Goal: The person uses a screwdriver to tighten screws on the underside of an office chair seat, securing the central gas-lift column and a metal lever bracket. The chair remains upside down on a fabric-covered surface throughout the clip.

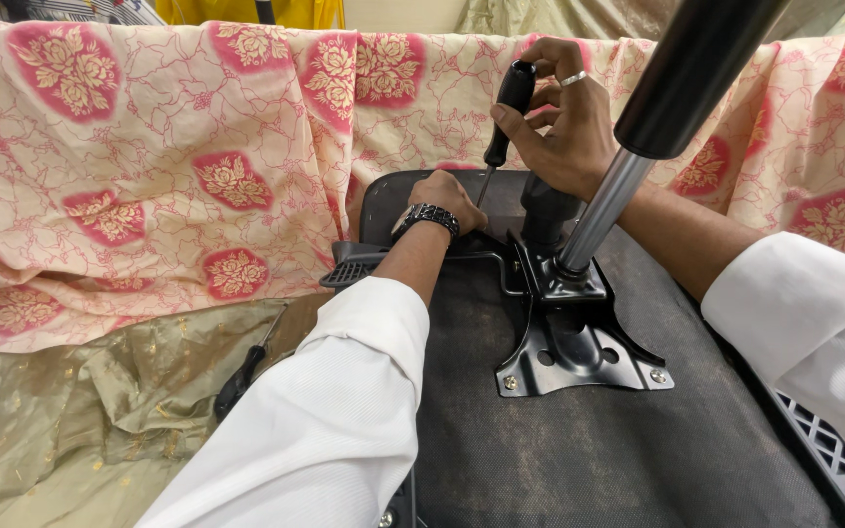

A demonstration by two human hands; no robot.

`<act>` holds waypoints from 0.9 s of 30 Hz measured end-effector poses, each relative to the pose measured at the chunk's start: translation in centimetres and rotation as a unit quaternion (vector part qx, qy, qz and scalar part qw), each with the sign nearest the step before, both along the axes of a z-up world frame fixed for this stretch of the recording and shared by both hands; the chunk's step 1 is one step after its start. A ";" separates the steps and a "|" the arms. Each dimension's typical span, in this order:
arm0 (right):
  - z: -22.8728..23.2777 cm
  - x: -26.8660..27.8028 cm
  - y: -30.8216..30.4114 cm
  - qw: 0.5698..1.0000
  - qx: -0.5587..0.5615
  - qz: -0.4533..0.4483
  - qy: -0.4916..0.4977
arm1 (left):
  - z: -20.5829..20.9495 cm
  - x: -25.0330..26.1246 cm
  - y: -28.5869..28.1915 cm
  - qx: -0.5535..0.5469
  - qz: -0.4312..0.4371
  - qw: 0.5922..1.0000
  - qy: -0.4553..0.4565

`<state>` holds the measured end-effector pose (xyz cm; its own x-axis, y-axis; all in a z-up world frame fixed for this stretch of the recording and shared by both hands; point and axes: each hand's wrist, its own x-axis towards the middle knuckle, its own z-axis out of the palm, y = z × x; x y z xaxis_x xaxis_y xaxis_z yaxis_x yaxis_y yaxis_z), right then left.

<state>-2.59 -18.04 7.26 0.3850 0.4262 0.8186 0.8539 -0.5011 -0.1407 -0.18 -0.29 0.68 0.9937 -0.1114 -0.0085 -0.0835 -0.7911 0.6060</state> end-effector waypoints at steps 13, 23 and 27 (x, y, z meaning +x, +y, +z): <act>0.0 -0.2 0.0 1.000 0.007 -0.003 -0.012 | -0.3 0.2 -0.1 -0.006 0.010 1.000 -0.013; -0.1 0.0 -0.2 0.999 0.013 -0.038 -0.013 | -0.4 0.9 -0.6 0.016 0.000 1.000 -0.027; -0.3 -0.4 -0.3 1.000 0.016 -0.012 0.008 | -0.3 0.8 -0.6 0.017 0.005 1.000 -0.013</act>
